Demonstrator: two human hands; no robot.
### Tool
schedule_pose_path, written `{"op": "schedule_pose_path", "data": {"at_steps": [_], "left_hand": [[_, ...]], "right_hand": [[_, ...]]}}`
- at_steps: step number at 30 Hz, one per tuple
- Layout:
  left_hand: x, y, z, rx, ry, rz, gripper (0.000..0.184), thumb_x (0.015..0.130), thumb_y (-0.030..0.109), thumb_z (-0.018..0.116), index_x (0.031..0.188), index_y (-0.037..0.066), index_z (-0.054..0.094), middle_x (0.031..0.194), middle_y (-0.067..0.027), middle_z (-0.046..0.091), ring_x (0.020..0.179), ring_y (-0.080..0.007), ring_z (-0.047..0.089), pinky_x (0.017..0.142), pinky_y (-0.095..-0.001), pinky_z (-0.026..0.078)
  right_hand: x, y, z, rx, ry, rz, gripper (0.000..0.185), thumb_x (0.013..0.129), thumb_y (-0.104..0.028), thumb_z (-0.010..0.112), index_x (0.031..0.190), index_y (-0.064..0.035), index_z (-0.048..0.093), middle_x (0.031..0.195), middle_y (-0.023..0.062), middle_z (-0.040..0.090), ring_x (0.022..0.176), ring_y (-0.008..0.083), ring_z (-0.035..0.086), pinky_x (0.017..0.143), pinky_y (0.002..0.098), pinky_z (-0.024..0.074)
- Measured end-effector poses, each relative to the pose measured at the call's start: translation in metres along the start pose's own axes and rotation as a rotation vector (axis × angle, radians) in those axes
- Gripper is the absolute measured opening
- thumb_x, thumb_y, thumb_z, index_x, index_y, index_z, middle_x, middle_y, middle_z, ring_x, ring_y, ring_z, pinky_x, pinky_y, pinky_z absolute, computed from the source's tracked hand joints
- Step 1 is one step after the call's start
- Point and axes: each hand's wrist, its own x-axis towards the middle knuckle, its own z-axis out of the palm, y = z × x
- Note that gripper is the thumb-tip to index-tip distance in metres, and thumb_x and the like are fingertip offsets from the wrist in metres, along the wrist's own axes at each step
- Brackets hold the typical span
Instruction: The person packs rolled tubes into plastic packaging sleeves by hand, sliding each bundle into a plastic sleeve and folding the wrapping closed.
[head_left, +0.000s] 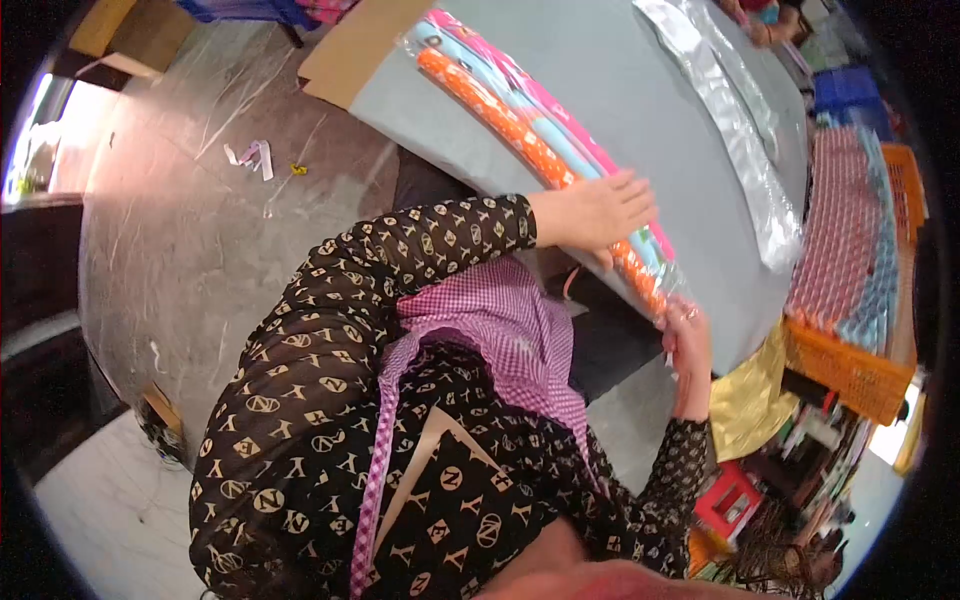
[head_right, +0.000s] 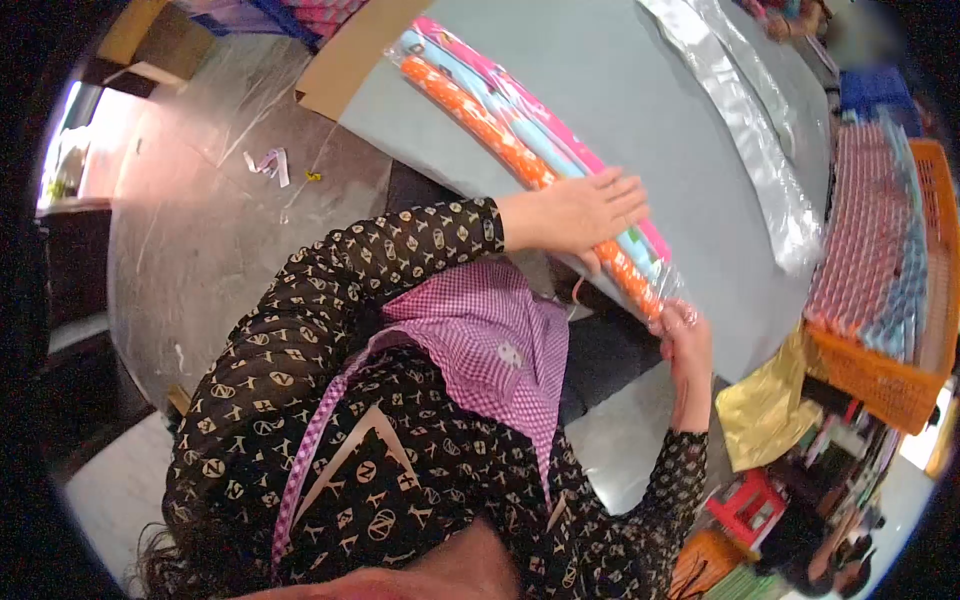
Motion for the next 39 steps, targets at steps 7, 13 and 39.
{"op": "schedule_pose_path", "data": {"at_steps": [7,13,39], "left_hand": [[0.002,-0.006,0.003,-0.041,0.012,-0.016,0.088,0.066,0.052,0.072,0.128,-0.004,0.043,0.131,-0.0189,0.047,0.128,-0.0337,0.04,0.108,-0.0437,0.031],[0.004,-0.007,0.011,0.024,0.029,-0.004,0.09,0.068,0.053,0.069,0.132,-0.003,0.04,0.134,-0.0179,0.046,0.129,-0.0321,0.039,0.108,-0.0439,0.03],[0.009,0.018,0.014,0.05,0.095,-0.024,0.095,0.059,0.058,0.072,0.126,-0.004,0.048,0.126,-0.0178,0.051,0.125,-0.0336,0.043,0.106,-0.0454,0.03]], "right_hand": [[-0.002,0.003,0.005,0.072,-0.015,0.085,0.023,0.089,-0.023,0.06,0.096,-0.0018,0.062,0.065,0.0,0.055,0.042,0.0043,0.038,0.04,0.0199,0.0291],[-0.001,0.026,0.005,0.169,0.033,0.073,0.023,0.085,-0.016,0.065,0.101,0.0011,0.064,0.066,0.0008,0.056,0.046,0.0049,0.041,0.042,0.0218,0.0292],[0.012,0.01,0.018,0.426,-0.051,0.169,0.007,0.08,-0.007,0.059,0.081,-0.0008,0.059,0.064,0.006,0.055,0.036,0.0068,0.031,0.035,0.0224,0.0248]]}}
